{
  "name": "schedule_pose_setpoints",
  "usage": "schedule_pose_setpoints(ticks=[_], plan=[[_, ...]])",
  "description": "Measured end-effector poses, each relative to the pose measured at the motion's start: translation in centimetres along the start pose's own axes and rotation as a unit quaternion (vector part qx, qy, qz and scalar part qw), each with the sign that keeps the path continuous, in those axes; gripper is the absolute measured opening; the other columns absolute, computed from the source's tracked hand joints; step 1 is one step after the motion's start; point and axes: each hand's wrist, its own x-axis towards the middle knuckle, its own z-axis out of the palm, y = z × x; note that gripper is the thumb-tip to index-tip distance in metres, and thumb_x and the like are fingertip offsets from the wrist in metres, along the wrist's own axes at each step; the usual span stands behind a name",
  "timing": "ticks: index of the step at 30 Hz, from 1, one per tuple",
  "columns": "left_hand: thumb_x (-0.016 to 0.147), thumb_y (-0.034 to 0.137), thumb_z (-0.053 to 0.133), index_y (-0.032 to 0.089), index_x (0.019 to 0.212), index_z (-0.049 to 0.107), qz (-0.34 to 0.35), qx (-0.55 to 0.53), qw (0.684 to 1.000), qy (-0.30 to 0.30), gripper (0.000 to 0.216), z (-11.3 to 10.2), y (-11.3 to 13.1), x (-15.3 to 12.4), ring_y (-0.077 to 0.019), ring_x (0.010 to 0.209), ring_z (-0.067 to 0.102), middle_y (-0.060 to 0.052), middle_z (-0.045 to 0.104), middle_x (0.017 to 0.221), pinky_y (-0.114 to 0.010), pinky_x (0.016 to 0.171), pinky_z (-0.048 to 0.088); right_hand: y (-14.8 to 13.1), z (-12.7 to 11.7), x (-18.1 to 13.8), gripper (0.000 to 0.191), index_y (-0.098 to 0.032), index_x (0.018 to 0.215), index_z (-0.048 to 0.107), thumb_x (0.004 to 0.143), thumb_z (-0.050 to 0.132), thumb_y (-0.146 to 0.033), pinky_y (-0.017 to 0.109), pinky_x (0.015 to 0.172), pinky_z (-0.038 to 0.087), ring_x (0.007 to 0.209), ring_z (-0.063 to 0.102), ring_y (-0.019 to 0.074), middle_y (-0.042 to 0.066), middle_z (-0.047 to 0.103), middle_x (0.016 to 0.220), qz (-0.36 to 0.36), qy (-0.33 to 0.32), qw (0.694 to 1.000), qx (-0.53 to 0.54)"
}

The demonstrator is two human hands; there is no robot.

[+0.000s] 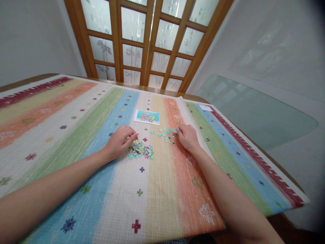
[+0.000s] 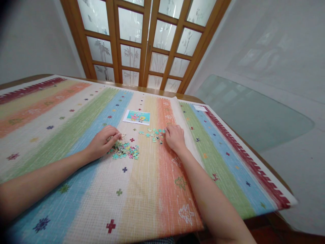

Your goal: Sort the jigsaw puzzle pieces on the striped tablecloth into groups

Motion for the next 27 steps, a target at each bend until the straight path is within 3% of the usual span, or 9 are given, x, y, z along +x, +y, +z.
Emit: schedule_pose_setpoints(ticks=[5,17,21,27], plan=[[0.104,0.037,0.039,0.019,0.082,0.063,0.002,0.041,0.999,0.026,0.037,-0.8,-0.8,0.3,-0.0222,0.085,0.058,-0.006,0.067,0.084,-0.038,0.084,0.043,0.9,0.6,-0.1,0.040,-0.016,0.103,0.070,0.104,0.032,-0.028,0.040,0.083,0.036,0.106,0.055,0.0316,0.017,0.069,0.114,0.008,-0.061,0.994,-0.095],[0.101,0.040,0.042,0.021,0.079,0.062,-0.028,0.078,0.994,0.071,0.036,-2.6,-2.6,0.7,-0.0223,0.085,0.060,-0.005,0.067,0.081,-0.037,0.088,0.044,1.3,0.3,0.2,0.034,-0.014,0.102,0.070,0.101,0.041,-0.031,0.037,0.081,0.038,0.104,0.058,0.0292,0.017,0.071,0.111,-0.022,-0.074,0.991,-0.111],[0.101,0.040,0.041,0.020,0.079,0.063,-0.037,0.085,0.994,0.052,0.037,-3.0,-3.0,0.8,-0.0227,0.084,0.060,-0.006,0.066,0.080,-0.037,0.087,0.044,1.9,0.9,0.3,0.031,-0.015,0.097,0.070,0.100,0.044,-0.032,0.036,0.080,0.036,0.100,0.058,0.0291,0.017,0.072,0.107,-0.028,-0.058,0.994,-0.090],[0.099,0.043,0.043,0.019,0.083,0.066,-0.042,0.092,0.993,-0.063,0.037,-3.4,-4.8,0.8,-0.0238,0.085,0.060,-0.006,0.068,0.084,-0.036,0.081,0.044,3.7,1.6,0.7,0.033,-0.017,0.087,0.065,0.102,0.042,-0.035,0.034,0.073,0.033,0.090,0.060,0.0263,0.012,0.073,0.096,-0.029,-0.048,0.997,-0.048]])
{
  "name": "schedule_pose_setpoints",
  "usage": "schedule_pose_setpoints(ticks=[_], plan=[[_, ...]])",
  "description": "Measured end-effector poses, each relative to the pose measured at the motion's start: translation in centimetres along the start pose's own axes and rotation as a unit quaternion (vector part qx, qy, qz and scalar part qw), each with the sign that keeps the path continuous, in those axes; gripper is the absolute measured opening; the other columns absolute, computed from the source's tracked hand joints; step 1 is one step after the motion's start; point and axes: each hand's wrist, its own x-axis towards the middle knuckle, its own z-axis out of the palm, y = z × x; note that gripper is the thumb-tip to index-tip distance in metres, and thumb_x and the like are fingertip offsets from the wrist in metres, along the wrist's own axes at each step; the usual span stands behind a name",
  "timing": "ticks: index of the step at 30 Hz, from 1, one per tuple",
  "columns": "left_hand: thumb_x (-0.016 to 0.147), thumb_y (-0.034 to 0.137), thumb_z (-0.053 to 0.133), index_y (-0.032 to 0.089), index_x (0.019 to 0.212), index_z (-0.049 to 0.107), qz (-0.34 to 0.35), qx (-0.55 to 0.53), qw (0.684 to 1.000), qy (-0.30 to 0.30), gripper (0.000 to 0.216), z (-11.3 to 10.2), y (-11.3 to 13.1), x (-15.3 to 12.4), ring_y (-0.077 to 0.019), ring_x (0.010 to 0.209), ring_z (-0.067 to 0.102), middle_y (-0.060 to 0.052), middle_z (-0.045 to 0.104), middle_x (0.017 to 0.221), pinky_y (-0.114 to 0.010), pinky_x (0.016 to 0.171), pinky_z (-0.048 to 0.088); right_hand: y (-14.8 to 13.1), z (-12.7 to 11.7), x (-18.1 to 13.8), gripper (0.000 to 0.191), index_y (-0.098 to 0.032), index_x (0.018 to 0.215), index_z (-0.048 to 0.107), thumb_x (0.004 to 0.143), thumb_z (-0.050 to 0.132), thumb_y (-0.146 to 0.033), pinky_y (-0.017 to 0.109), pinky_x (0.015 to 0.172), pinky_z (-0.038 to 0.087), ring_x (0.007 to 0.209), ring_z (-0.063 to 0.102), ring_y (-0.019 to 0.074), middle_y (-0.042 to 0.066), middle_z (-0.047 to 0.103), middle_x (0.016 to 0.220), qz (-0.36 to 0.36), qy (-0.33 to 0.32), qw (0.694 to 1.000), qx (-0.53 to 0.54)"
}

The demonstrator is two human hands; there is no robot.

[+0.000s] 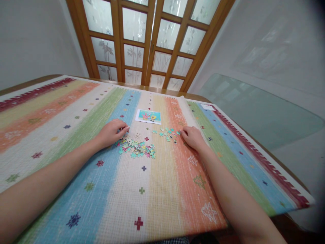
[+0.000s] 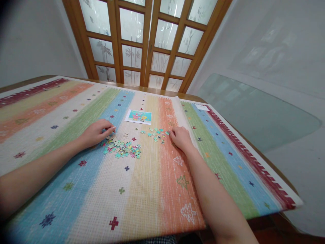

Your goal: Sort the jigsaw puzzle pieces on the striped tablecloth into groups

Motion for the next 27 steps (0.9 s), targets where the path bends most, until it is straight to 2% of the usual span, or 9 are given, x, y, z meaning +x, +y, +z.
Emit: schedule_pose_setpoints(ticks=[8,13,27], plan=[[0.100,0.046,0.046,0.018,0.095,0.068,0.012,-0.004,0.998,-0.060,0.036,-0.2,-1.6,-0.1,-0.0227,0.087,0.059,-0.006,0.066,0.090,-0.036,0.083,0.044,1.7,0.8,0.3,0.030,-0.019,0.084,0.063,0.101,0.042,-0.032,0.032,0.073,0.032,0.085,0.059,0.0235,0.010,0.071,0.088,-0.042,0.004,0.998,0.044],[0.096,0.053,0.057,0.021,0.101,0.070,0.036,-0.020,0.992,-0.120,0.034,-0.2,-2.0,-0.3,-0.0242,0.100,0.058,-0.006,0.064,0.102,-0.037,0.091,0.044,1.8,0.9,0.4,0.029,-0.019,0.081,0.061,0.100,0.043,-0.032,0.031,0.071,0.032,0.082,0.058,0.0229,0.010,0.070,0.086,-0.048,0.009,0.997,0.059],[0.095,0.051,0.055,0.019,0.096,0.065,0.008,0.001,0.992,-0.124,0.033,0.1,-1.9,-0.2,-0.0255,0.097,0.057,-0.008,0.063,0.099,-0.038,0.088,0.044,1.5,0.7,0.2,0.031,-0.020,0.078,0.059,0.099,0.042,-0.035,0.032,0.074,0.033,0.082,0.057,0.0228,0.010,0.070,0.086,-0.040,0.014,0.996,0.079]])
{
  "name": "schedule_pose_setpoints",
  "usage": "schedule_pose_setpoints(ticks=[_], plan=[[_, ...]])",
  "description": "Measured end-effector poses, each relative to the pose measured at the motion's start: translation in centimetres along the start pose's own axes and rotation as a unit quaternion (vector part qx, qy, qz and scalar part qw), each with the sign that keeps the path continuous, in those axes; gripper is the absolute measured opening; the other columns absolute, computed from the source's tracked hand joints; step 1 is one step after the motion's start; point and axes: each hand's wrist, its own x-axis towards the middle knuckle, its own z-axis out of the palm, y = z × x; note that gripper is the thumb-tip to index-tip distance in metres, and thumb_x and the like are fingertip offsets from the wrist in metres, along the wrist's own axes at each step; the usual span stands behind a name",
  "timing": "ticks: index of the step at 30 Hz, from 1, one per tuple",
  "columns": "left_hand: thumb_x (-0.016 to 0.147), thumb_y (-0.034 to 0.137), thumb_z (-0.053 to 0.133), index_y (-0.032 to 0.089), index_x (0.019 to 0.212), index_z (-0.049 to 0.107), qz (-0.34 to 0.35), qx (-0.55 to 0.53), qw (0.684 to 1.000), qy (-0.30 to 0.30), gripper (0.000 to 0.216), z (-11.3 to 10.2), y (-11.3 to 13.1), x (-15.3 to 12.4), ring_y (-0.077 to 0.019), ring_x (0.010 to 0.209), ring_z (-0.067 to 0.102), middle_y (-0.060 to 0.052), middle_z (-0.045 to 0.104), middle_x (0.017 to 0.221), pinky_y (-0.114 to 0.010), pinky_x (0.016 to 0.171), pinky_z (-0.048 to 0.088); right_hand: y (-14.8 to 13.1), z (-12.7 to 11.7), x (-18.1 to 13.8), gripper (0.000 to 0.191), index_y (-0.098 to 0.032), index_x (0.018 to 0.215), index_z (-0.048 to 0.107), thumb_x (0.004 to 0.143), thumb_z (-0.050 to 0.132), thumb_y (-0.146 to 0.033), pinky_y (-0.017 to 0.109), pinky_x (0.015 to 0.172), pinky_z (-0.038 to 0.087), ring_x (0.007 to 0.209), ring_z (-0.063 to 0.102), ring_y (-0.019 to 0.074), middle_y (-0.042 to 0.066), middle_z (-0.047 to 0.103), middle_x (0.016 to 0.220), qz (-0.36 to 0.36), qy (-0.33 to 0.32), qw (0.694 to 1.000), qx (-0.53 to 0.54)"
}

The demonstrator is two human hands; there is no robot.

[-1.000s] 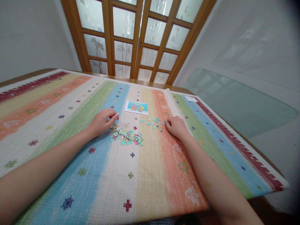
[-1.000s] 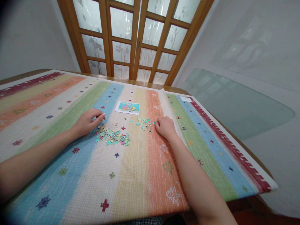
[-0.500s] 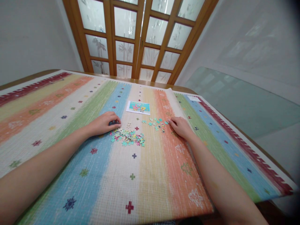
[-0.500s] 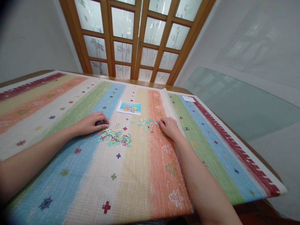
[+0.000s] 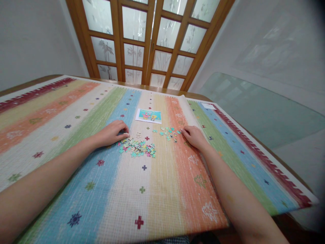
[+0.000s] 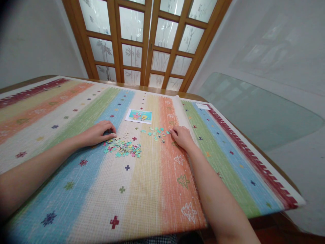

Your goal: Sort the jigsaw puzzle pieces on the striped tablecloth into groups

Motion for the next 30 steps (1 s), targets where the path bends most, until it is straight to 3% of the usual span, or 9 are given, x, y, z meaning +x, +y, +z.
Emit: schedule_pose_setpoints(ticks=[9,15,18,22,26,30], plan=[[0.087,0.054,0.061,0.019,0.099,0.064,-0.081,-0.097,0.992,0.017,0.037,0.3,0.4,0.1,-0.0217,0.081,0.062,-0.004,0.066,0.086,-0.033,0.074,0.048,-0.3,-0.1,-0.1,0.036,-0.020,0.075,0.058,0.101,0.040,-0.038,0.031,0.071,0.034,0.079,0.058,0.0222,0.009,0.070,0.083,0.015,0.014,1.000,0.019],[0.089,0.053,0.059,0.020,0.104,0.072,-0.094,-0.118,0.987,0.059,0.039,0.2,1.6,0.2,-0.0183,0.071,0.060,-0.002,0.066,0.077,-0.029,0.066,0.043,-1.7,-0.9,-0.1,0.040,-0.020,0.078,0.058,0.104,0.035,-0.039,0.033,0.070,0.032,0.081,0.058,0.0247,0.012,0.069,0.083,0.046,0.080,0.996,0.009],[0.094,0.049,0.056,0.022,0.112,0.070,-0.078,-0.133,0.987,0.048,0.036,0.3,3.2,0.2,-0.0163,0.064,0.057,0.001,0.063,0.070,-0.028,0.062,0.040,-4.1,-1.7,-0.5,0.036,-0.020,0.080,0.060,0.103,0.039,-0.039,0.035,0.074,0.033,0.086,0.058,0.0260,0.011,0.069,0.085,0.004,0.131,0.991,0.005],[0.094,0.043,0.060,0.022,0.118,0.059,-0.049,-0.201,0.977,0.042,0.032,0.7,5.7,0.1,-0.0159,0.065,0.062,0.004,0.065,0.069,-0.028,0.067,0.044,-8.8,-2.1,-1.4,0.035,-0.021,0.082,0.061,0.104,0.042,-0.040,0.035,0.079,0.037,0.085,0.059,0.0231,0.008,0.068,0.086,-0.092,0.146,0.977,0.128],[0.087,0.042,0.068,0.024,0.098,0.047,-0.041,-0.228,0.972,0.040,0.029,1.3,7.9,0.0,-0.0167,0.067,0.065,0.004,0.068,0.072,-0.028,0.066,0.045,-13.1,-2.2,-2.6,0.025,-0.022,0.092,0.064,0.103,0.049,-0.038,0.035,0.081,0.042,0.087,0.061,0.0212,0.005,0.070,0.090,-0.167,0.101,0.943,0.268],[0.086,0.038,0.067,0.024,0.095,0.044,-0.029,-0.247,0.968,0.018,0.028,1.8,9.5,-0.2,-0.0178,0.073,0.067,0.001,0.070,0.079,-0.029,0.067,0.046,-15.9,-2.3,-3.5,0.019,-0.023,0.095,0.066,0.103,0.052,-0.034,0.035,0.085,0.045,0.091,0.061,0.0198,0.004,0.071,0.094,-0.220,0.030,0.919,0.326]])
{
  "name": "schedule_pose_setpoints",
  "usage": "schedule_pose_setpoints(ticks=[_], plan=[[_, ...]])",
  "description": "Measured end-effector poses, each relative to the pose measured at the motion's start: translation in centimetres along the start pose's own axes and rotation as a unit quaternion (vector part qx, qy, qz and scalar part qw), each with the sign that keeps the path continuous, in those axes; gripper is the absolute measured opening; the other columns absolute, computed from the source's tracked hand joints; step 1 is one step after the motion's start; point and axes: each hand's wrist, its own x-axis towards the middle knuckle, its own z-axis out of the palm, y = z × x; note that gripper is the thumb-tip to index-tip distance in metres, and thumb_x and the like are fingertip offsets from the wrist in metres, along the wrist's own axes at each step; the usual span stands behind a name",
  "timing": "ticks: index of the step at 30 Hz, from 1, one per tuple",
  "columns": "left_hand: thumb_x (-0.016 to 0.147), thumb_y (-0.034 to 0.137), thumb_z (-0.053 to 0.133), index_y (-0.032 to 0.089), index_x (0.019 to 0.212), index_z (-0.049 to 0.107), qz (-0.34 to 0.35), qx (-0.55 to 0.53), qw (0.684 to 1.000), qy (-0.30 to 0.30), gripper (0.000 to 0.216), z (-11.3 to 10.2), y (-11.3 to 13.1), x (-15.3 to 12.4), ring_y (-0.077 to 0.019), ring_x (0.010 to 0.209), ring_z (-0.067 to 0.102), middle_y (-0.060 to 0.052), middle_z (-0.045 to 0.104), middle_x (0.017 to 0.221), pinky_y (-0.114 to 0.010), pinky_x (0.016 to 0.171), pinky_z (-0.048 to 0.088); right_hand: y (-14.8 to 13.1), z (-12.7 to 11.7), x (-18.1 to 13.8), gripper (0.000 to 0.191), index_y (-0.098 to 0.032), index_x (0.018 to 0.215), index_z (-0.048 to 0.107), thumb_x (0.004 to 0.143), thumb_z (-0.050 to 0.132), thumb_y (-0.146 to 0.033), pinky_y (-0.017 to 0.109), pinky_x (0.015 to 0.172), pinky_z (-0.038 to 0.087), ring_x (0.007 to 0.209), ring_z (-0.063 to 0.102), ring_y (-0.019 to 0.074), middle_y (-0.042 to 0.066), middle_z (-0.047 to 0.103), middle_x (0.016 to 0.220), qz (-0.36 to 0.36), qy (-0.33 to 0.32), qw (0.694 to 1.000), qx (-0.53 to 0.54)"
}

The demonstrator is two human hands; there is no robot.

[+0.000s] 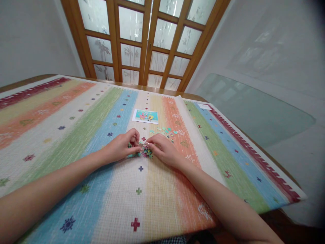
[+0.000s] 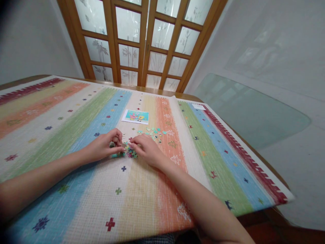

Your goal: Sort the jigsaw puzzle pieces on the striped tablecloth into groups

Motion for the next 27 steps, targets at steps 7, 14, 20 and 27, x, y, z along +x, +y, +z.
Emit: schedule_pose_setpoints(ticks=[7,14,20,27], plan=[[0.085,0.040,0.068,0.025,0.093,0.042,0.002,-0.012,1.000,-0.014,0.032,0.9,0.8,-0.3,-0.0167,0.066,0.062,0.003,0.065,0.073,-0.028,0.061,0.041,-1.0,0.8,-0.1,0.016,-0.025,0.092,0.065,0.102,0.052,-0.029,0.038,0.086,0.046,0.091,0.061,0.0204,0.003,0.069,0.090,-0.005,-0.001,1.000,0.006],[0.088,0.037,0.064,0.024,0.092,0.040,-0.007,-0.012,1.000,-0.016,0.027,1.1,0.5,-0.3,-0.0164,0.066,0.062,0.003,0.066,0.075,-0.028,0.061,0.041,-1.4,0.9,-0.1,0.014,-0.026,0.085,0.068,0.097,0.062,-0.031,0.036,0.082,0.046,0.084,0.064,0.0188,0.000,0.072,0.081,-0.019,0.029,0.999,0.018],[0.092,0.043,0.061,0.023,0.086,0.045,0.080,0.108,0.983,0.122,0.026,-0.5,-1.4,0.2,-0.0226,0.092,0.059,-0.006,0.065,0.097,-0.039,0.086,0.045,1.9,-5.0,-0.7,0.023,-0.024,0.090,0.071,0.100,0.054,-0.036,0.039,0.083,0.045,0.085,0.065,0.0223,0.007,0.074,0.089,0.004,0.150,0.979,-0.135],[0.092,0.043,0.059,0.023,0.087,0.046,0.045,0.170,0.960,0.218,0.025,-2.2,-4.0,0.6,-0.0231,0.092,0.055,-0.004,0.062,0.092,-0.039,0.088,0.044,10.6,-9.8,-3.1,0.025,-0.021,0.080,0.071,0.095,0.054,-0.030,0.035,0.081,0.043,0.085,0.063,0.0236,0.010,0.073,0.084,0.077,-0.005,0.953,-0.294]])
